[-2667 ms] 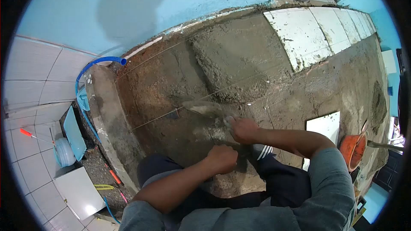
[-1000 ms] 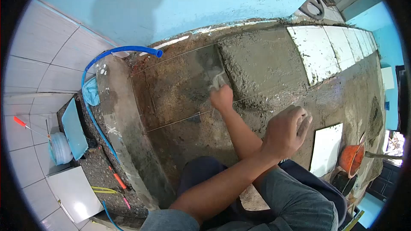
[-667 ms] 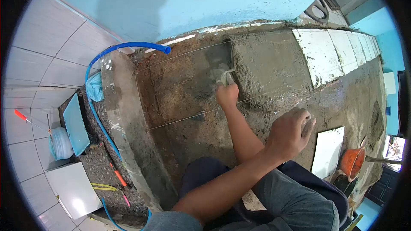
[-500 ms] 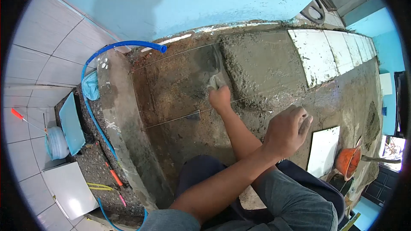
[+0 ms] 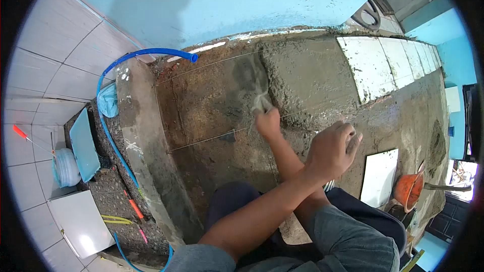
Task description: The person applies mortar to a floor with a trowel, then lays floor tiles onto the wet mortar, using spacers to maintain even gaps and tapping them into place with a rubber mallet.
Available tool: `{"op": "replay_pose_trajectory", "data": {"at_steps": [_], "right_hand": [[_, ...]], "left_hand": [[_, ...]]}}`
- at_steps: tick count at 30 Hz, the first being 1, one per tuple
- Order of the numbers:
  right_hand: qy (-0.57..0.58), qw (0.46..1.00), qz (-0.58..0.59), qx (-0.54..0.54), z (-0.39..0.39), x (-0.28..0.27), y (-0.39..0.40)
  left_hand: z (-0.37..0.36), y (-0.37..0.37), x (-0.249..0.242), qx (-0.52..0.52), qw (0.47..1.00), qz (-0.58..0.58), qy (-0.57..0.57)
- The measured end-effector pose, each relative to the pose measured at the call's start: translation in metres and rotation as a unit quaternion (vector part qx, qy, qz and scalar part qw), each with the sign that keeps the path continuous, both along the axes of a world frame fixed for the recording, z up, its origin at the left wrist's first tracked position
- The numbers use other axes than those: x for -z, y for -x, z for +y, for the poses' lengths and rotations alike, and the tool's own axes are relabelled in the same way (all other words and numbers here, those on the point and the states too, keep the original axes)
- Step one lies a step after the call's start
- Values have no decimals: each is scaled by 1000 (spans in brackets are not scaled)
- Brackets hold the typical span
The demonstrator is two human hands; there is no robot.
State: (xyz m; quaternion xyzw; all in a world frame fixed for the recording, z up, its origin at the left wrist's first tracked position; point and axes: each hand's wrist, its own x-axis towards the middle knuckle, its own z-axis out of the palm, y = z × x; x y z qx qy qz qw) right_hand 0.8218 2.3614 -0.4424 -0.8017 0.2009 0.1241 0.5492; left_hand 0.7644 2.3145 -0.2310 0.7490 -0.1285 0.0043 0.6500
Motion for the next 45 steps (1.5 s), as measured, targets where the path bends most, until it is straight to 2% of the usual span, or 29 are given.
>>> {"op": "replay_pose_trajectory", "data": {"at_steps": [2, 5, 9, 14, 18, 21, 22, 26, 29, 32, 36, 39, 43, 45], "right_hand": [[18, 998, -43, -43, 2, 3, 22], [52, 994, -95, -15, -8, 1, 30], [14, 998, -45, 33, -42, 5, 24], [-26, 997, -14, 74, -15, 16, 29], [8, 998, -66, -16, -18, 17, 57], [13, 993, -112, 38, -34, 17, 63], [-49, 996, -51, 60, -50, 9, 60], [-12, 997, -63, 35, -60, 19, 63], [-55, 998, -10, 29, -50, 6, 77], [-7, 998, -6, -63, -49, -28, 96], [-57, 998, -11, 29, -77, -19, 87], [-47, 996, 60, 36, -81, -14, 84], [73, 981, -148, -98, -74, -18, 127], [81, 968, -24, -236, -83, -33, 163]], "left_hand": [[-1, -3, 0, -2, 1000, 13, -5], [-4, -6, 5, 5, 999, 13, -29], [-7, -5, 7, 16, 999, 18, -32], [-7, -3, 6, -4, 999, 24, -24], [-9, -3, 3, 9, 1000, 14, -18], [-13, -4, 5, 15, 999, 27, -21], [-15, -4, 7, 14, 999, 27, -26], [-16, 1, 8, 20, 999, 14, -27], [-13, 1, 7, 35, 998, 32, -42], [-17, 2, 7, 31, 998, 19, -44], [-21, 2, 8, 53, 997, 28, -53], [-23, 5, 10, 44, 998, 19, -38], [-19, 6, 4, 63, 997, 31, -41], [-22, 7, 4, 69, 996, 29, -40]]}}
